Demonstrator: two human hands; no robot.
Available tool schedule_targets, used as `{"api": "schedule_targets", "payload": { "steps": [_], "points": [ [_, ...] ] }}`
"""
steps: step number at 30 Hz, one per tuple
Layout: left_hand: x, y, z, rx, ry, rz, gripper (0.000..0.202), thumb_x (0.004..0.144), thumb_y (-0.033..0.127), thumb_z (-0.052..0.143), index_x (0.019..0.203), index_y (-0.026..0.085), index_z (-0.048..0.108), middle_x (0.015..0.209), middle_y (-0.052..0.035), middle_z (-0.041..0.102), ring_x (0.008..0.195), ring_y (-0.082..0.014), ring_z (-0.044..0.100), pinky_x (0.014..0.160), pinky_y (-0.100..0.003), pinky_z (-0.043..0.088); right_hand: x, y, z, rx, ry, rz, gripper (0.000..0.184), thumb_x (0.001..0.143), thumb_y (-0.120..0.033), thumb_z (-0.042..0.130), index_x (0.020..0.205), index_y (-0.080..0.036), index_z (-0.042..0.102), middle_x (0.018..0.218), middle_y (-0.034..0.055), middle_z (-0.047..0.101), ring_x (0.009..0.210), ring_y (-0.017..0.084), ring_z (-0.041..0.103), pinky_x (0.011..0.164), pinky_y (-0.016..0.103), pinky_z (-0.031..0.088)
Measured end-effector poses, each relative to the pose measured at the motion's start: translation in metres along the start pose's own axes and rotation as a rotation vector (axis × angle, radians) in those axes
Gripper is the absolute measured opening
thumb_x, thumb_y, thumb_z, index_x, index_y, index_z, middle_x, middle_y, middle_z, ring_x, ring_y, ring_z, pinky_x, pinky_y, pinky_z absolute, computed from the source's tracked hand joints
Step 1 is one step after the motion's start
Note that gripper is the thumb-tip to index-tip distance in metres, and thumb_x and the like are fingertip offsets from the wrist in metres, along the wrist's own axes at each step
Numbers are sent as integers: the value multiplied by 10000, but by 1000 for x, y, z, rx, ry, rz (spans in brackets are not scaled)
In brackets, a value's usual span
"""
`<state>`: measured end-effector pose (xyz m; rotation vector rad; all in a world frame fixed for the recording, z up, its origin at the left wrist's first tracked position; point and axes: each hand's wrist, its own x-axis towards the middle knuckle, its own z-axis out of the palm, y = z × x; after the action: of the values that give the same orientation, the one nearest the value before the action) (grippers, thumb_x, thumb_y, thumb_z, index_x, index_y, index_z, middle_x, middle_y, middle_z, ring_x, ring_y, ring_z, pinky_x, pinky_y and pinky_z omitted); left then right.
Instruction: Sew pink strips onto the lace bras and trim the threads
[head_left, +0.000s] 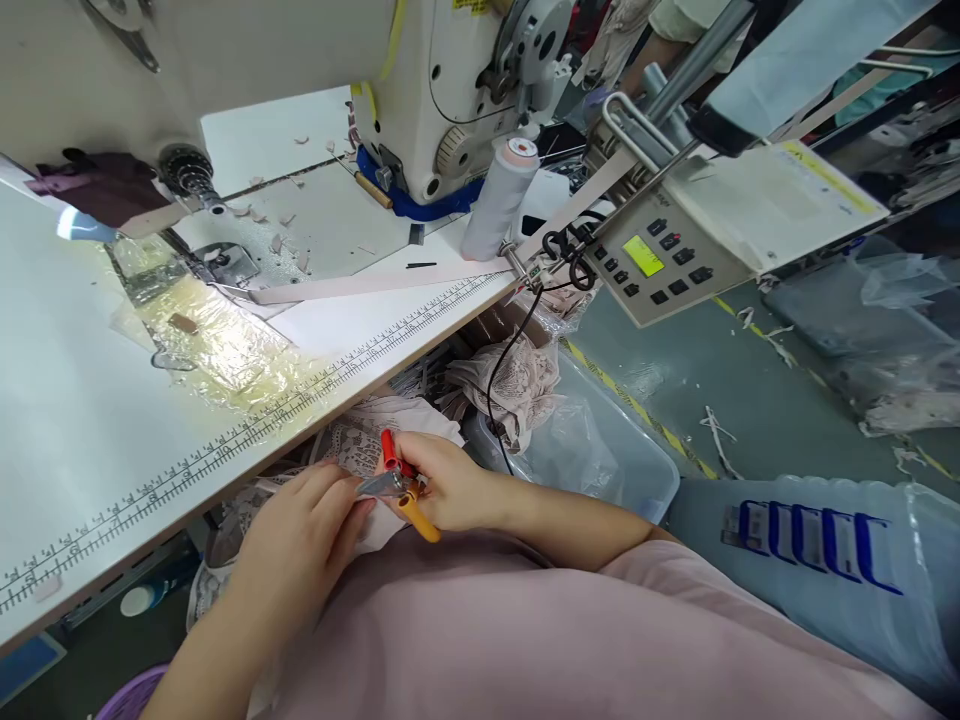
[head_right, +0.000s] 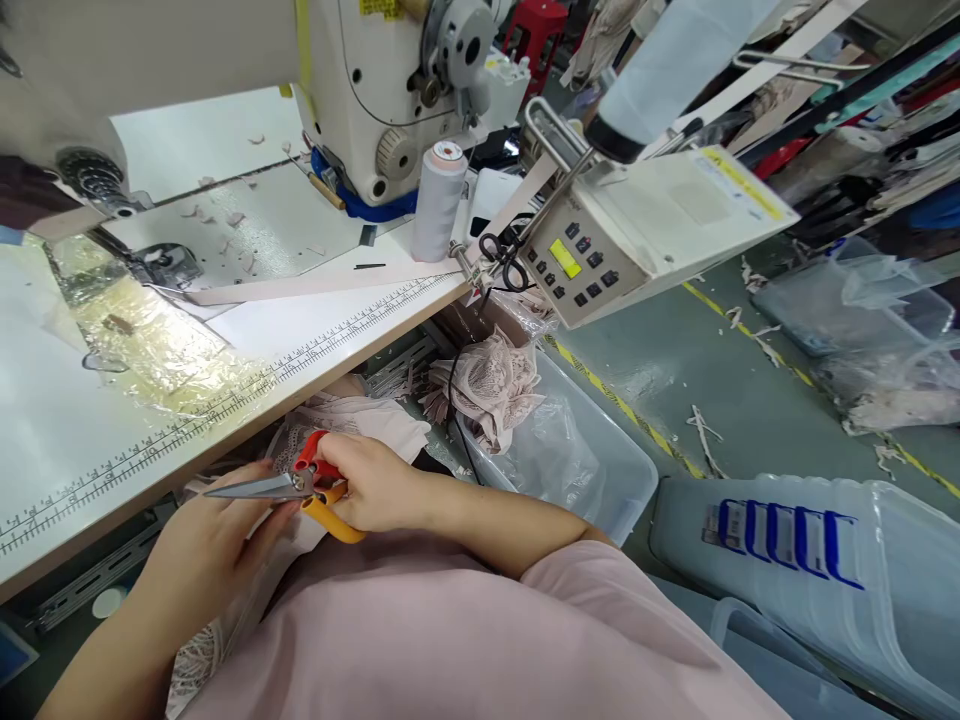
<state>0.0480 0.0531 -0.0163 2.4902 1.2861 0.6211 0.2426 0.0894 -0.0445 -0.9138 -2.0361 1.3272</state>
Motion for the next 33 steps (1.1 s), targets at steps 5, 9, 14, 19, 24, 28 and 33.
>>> {"api": "schedule_targets", "payload": {
  "steps": [5,9,14,19,24,28,33],
  "points": [
    [-10,-7,1,-476,-121,-427,229,887,378,510,793,215,641,675,-20,633,606,-155,585,528,-242,453,1,-4,0,124,15,113,326,756,-368,715,770,-203,434,718,-32,501,612,101,417,540,215,367],
    [-22,-12,0,-856,-133,-692,261,823,451,613,860,202,682,649,-22,628,540,-140,534,457,-234,423,4,-5,2,208,-38,147,464,687,-540,751,787,-197,455,726,-29,529,623,101,442,547,216,389],
    [-27,-15,-2,-955,-60,-866,285,756,465,701,838,193,724,620,-14,626,466,-96,466,412,-199,385,8,-2,7,263,-21,154,498,668,-581,728,723,-208,404,690,-41,511,599,97,428,530,218,368],
    [-30,-14,-2,-954,-32,-963,313,726,492,724,837,199,729,611,-12,625,460,-97,454,397,-199,362,7,-2,10,280,-3,154,497,697,-577,696,682,-212,359,701,-34,520,616,99,442,549,224,368],
    [-33,-14,4,-1038,-18,-1050,351,693,516,746,823,193,706,556,4,575,445,-90,422,380,-194,309,4,-2,5,317,-47,176,498,697,-590,710,723,-210,389,760,-12,575,637,105,490,553,229,398],
    [-32,-11,5,-1104,-24,-1093,370,654,521,773,782,184,687,555,11,555,455,-89,433,384,-190,303,8,6,-20,321,-258,81,570,639,-658,722,758,-223,375,783,-11,560,670,118,529,578,240,437],
    [-24,-4,3,-1133,23,-1110,381,623,515,790,739,171,676,577,7,566,459,-79,426,395,-184,303,20,14,-48,-80,-547,20,559,717,-720,616,688,-224,361,670,-29,468,573,109,428,519,237,353]
  ]
}}
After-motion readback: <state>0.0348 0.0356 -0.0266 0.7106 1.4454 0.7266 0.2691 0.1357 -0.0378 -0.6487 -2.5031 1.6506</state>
